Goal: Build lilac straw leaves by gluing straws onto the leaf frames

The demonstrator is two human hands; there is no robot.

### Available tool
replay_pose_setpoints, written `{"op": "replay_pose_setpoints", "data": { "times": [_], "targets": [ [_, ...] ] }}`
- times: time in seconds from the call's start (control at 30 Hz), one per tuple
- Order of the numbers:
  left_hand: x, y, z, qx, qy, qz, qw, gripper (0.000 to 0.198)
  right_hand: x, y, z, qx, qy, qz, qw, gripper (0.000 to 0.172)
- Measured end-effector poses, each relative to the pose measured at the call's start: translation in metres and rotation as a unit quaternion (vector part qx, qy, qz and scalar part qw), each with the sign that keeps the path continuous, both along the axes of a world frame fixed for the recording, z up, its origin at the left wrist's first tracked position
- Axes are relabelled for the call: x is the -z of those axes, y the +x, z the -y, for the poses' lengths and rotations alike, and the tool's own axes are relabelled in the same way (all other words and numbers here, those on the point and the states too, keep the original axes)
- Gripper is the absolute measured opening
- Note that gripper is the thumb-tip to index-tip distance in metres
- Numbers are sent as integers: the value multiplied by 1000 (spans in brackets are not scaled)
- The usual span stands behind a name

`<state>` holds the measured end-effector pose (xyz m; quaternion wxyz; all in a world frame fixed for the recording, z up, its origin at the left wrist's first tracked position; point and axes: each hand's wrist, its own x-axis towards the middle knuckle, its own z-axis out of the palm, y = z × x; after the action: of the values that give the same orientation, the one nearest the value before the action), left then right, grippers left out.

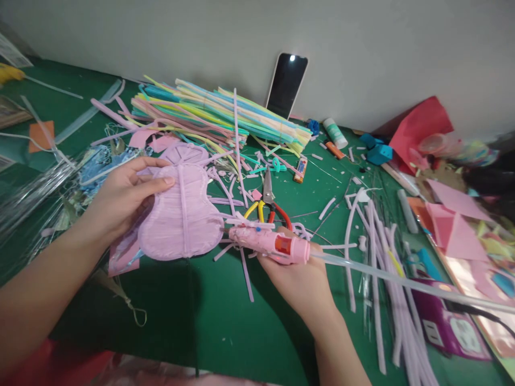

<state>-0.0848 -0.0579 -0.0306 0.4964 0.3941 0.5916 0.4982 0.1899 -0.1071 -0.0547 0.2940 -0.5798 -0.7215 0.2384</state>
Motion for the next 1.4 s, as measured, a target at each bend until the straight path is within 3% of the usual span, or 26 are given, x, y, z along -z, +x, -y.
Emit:
{"op": "replay_pose_setpoints", "data": {
  "times": [0.33,0.53,0.93,1.4],
  "targets": [
    [-1,-1,0,0,1,7,1000,31,-6,-2,-1,-29,12,22,999,19],
    [1,-3,-1,3,-3,5,1000,33,-3,0,0,-1,56,60,997,16],
    [3,-4,-1,5,3,11,1000,34,5,8,2,2,24,55,998,15],
    [3,-4,-2,4,6,10,1000,32,-7,1,0,-80,-23,24,996,22]
  ]
}}
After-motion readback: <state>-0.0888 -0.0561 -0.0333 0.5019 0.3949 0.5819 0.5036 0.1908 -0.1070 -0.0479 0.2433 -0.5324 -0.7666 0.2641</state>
